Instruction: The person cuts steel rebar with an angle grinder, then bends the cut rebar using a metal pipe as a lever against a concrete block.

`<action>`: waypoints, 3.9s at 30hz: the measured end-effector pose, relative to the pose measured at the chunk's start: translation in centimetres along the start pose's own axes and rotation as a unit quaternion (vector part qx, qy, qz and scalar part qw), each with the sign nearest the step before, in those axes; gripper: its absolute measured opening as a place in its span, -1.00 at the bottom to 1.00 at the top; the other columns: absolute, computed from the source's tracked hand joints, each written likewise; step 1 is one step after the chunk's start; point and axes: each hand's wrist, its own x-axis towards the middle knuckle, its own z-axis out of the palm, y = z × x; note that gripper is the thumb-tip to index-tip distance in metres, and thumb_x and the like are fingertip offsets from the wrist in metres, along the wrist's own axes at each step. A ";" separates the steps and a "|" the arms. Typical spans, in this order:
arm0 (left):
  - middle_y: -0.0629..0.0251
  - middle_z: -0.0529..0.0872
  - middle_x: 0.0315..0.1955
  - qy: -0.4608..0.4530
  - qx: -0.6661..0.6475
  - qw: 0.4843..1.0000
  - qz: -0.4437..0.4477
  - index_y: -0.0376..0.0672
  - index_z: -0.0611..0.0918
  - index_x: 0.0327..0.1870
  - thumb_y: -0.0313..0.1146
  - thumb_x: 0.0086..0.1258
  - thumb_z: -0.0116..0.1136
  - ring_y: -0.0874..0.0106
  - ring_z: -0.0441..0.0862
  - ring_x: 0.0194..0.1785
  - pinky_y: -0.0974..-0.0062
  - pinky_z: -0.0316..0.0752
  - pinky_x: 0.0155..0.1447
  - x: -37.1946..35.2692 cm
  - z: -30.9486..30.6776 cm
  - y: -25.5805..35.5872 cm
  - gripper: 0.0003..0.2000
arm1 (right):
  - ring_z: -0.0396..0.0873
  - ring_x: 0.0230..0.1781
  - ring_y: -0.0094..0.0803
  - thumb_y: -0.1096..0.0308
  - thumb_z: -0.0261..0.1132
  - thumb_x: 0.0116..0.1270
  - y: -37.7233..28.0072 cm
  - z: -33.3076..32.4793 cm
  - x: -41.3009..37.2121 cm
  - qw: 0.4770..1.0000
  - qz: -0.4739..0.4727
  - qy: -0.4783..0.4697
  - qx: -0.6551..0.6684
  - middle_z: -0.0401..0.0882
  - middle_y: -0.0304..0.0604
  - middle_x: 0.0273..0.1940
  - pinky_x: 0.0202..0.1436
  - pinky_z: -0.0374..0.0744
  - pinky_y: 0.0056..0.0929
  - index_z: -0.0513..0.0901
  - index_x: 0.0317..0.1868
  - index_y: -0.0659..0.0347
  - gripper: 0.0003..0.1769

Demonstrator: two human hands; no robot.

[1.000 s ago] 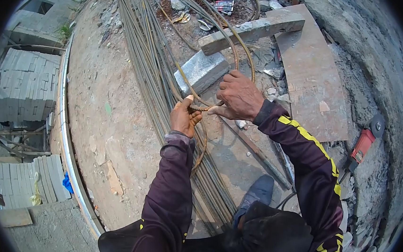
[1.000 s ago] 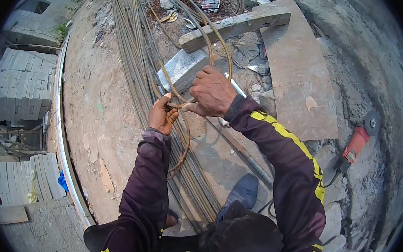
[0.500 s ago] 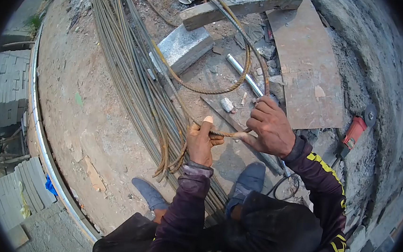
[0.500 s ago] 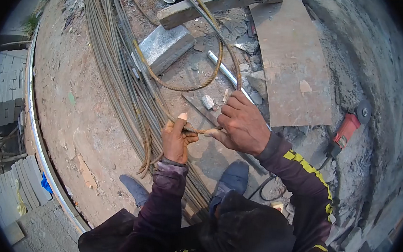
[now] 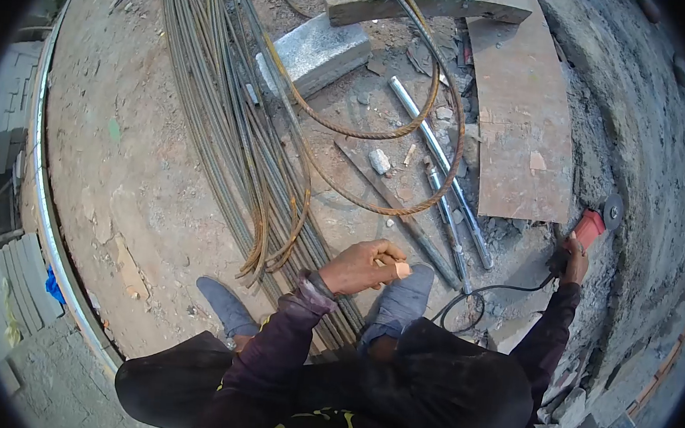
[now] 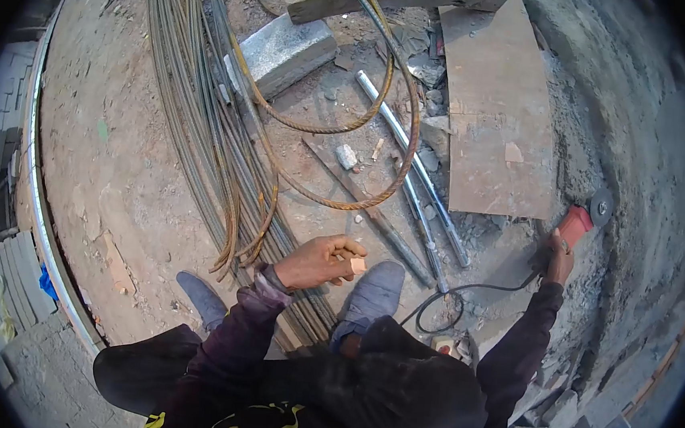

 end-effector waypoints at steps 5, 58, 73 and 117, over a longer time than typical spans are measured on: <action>0.15 0.77 -0.16 0.014 0.126 0.986 0.107 -0.29 0.60 0.11 0.07 0.32 0.31 0.26 0.72 -0.12 0.35 0.57 0.02 1.3 4.1 0.7 -0.43 | 0.58 -0.29 -0.41 0.05 0.38 0.27 2.3 -2.4 6.4 0.997 -0.017 -0.038 -0.068 0.64 -0.19 -0.28 -0.18 0.52 -0.39 0.70 -0.19 0.30 -0.58; -0.34 0.65 -0.32 -0.011 0.103 0.932 0.347 -0.48 0.18 0.19 -0.30 0.16 0.28 -0.23 0.67 -0.14 0.02 0.58 -0.06 2.9 13.8 -0.5 -0.31 | 0.66 -0.43 -0.36 0.29 0.36 0.18 -15.0 10.9 -25.9 0.939 -0.108 -0.314 0.093 0.62 -0.10 -0.36 -0.32 0.67 -0.38 0.53 -0.14 0.32 -0.67; -0.14 0.73 -0.31 0.121 0.161 0.942 0.270 -0.31 0.51 -0.02 -0.13 0.24 0.37 -0.18 0.68 -0.14 0.00 0.54 -0.06 1.7 12.2 1.7 -0.53 | 0.59 -0.41 -0.51 0.41 0.41 0.15 -15.5 12.1 -24.0 0.951 -0.156 -0.200 0.176 0.59 -0.26 -0.33 -0.29 0.59 -0.47 0.54 -0.12 0.25 -0.69; -0.18 0.07 0.49 0.608 -0.034 0.743 0.278 -0.32 -0.03 0.54 0.22 0.47 0.03 -0.07 0.04 0.57 0.12 0.05 0.59 8.2 -15.8 5.5 -0.09 | 0.61 -0.25 -0.47 0.38 0.49 -0.01 -18.2 9.5 -24.1 0.849 -0.095 -0.411 -0.317 0.65 -0.16 -0.19 -0.09 0.60 -0.43 0.53 0.09 0.37 -0.39</action>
